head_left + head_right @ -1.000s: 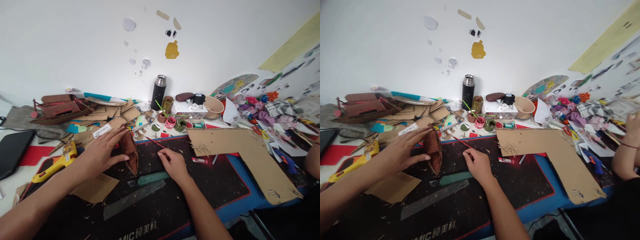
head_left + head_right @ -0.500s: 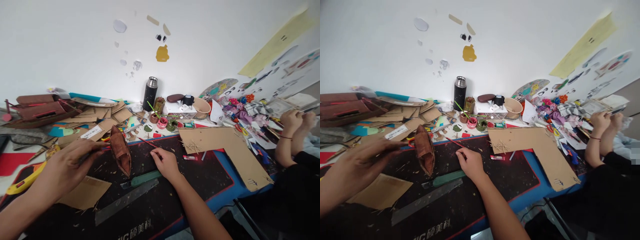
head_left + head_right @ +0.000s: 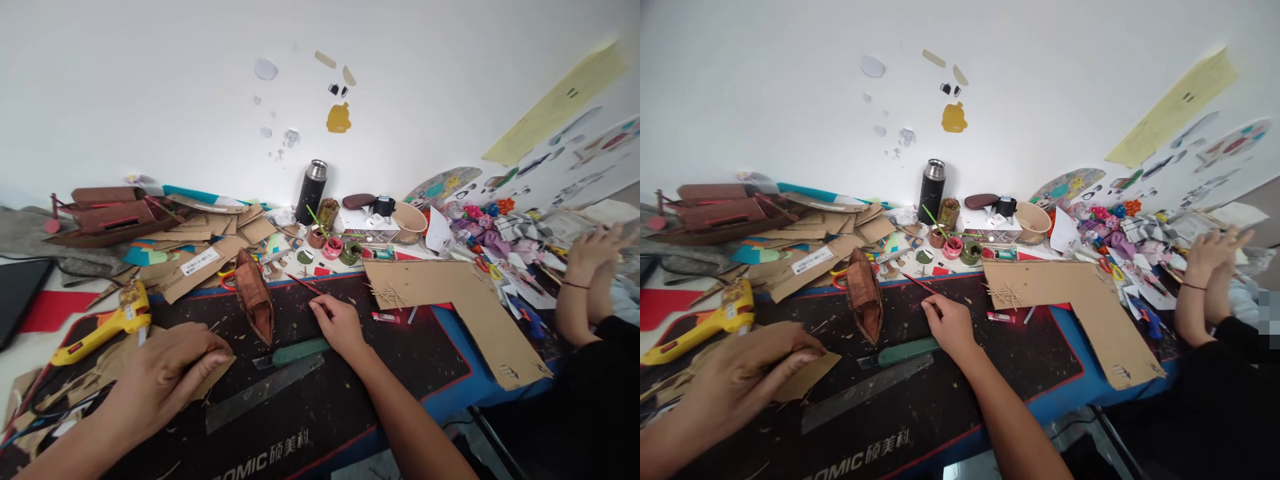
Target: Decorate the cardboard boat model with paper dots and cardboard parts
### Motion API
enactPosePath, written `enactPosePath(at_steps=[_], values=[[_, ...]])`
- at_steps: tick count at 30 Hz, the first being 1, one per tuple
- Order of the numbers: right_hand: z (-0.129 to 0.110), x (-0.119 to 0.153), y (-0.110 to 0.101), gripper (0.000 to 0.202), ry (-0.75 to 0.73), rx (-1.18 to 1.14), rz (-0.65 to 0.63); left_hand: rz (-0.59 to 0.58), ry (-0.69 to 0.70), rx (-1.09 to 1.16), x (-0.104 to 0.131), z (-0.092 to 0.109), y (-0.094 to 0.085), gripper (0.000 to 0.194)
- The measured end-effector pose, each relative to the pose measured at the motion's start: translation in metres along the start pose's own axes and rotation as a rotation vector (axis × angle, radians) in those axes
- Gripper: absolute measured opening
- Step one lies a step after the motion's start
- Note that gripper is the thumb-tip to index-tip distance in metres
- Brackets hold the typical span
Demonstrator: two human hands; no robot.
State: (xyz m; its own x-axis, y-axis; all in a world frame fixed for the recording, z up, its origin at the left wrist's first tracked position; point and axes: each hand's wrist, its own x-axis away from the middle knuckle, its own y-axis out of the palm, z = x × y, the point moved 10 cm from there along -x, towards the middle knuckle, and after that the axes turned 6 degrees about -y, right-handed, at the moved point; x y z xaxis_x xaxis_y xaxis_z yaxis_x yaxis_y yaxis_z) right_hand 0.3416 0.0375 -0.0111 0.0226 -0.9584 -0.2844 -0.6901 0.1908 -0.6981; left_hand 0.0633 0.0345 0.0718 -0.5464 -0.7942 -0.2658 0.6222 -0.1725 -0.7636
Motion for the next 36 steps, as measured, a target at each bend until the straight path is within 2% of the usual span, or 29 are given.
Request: enactPosePath(at_steps=[4,7,13,16,18,22,25,31,36], values=[[-0.002,0.002,-0.007,0.025,-0.002,-0.005,-0.002,0.033,0.042,0.023,0.004,0.005,0.003,0.030],[-0.002,0.005,-0.021,0.025,-0.013,0.036,-0.009,0.074,0.089,0.048,0.007,0.008,0.004,0.035],[0.021,0.016,-0.074,0.028,0.074,0.223,-0.002,0.133,0.163,0.061,0.006,0.020,0.000,0.035],[0.039,0.029,-0.097,0.026,0.165,0.416,-0.083,0.182,0.187,0.079,0.003,0.027,-0.008,0.037],[0.051,0.040,-0.105,0.028,0.236,0.539,-0.179,0.196,0.190,0.086,0.001,0.029,-0.010,0.037],[0.063,0.055,-0.105,0.035,0.295,0.716,-0.337,0.180,0.181,0.102,0.000,0.026,-0.007,0.037],[0.066,0.056,-0.099,0.038,0.300,0.795,-0.383,0.161,0.171,0.110,0.002,0.023,-0.003,0.036],[0.070,0.053,-0.091,0.034,0.328,0.766,-0.360,0.127,0.146,0.113,0.006,0.019,0.003,0.034],[0.055,0.048,-0.082,0.029,0.274,0.596,-0.301,0.104,0.164,0.101,0.012,0.013,0.013,0.030]])
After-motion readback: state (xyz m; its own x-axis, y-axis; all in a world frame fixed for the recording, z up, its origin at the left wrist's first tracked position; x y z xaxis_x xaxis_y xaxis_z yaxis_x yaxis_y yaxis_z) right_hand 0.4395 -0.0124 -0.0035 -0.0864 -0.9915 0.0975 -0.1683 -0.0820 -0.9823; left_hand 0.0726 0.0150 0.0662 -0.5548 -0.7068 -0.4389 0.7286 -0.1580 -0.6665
